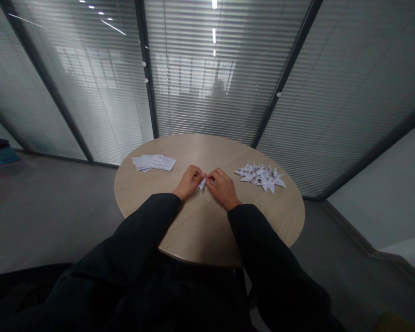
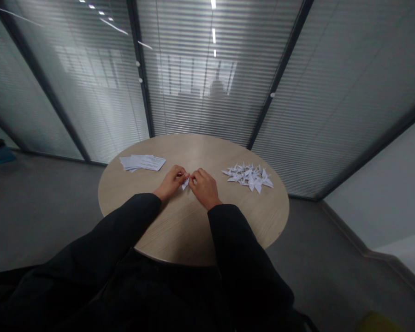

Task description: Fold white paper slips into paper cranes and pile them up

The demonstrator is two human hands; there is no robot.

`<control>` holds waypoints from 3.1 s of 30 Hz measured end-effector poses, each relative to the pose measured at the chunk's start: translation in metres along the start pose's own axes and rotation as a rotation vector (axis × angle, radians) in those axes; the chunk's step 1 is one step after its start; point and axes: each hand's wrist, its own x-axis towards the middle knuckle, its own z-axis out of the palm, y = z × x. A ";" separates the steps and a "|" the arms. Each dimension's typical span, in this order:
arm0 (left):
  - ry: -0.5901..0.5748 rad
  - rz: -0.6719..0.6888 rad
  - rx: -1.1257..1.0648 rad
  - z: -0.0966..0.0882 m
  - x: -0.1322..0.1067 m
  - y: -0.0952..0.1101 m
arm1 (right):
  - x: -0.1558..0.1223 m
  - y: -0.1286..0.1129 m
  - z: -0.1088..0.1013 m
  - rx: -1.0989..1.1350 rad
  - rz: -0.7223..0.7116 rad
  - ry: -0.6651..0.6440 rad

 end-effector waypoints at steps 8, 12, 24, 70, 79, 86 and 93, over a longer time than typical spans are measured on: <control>-0.001 0.028 0.050 0.000 0.000 0.002 | 0.001 -0.002 -0.001 -0.026 -0.003 0.007; -0.008 0.054 0.063 -0.001 0.000 0.004 | 0.001 -0.001 -0.001 -0.026 -0.006 -0.003; -0.006 0.075 0.053 0.000 0.001 0.001 | 0.001 0.008 0.003 0.214 0.081 -0.055; -0.134 -0.159 -0.189 -0.004 0.005 -0.005 | 0.006 0.018 -0.005 0.519 0.130 -0.108; -0.174 -0.008 -0.029 -0.011 0.005 0.004 | 0.006 0.019 -0.006 0.439 0.033 -0.140; -0.185 0.045 -0.006 -0.011 0.004 0.006 | 0.006 0.020 -0.003 0.467 0.082 -0.203; -0.206 0.032 0.004 -0.010 0.003 0.007 | 0.005 0.016 -0.006 0.441 0.045 -0.183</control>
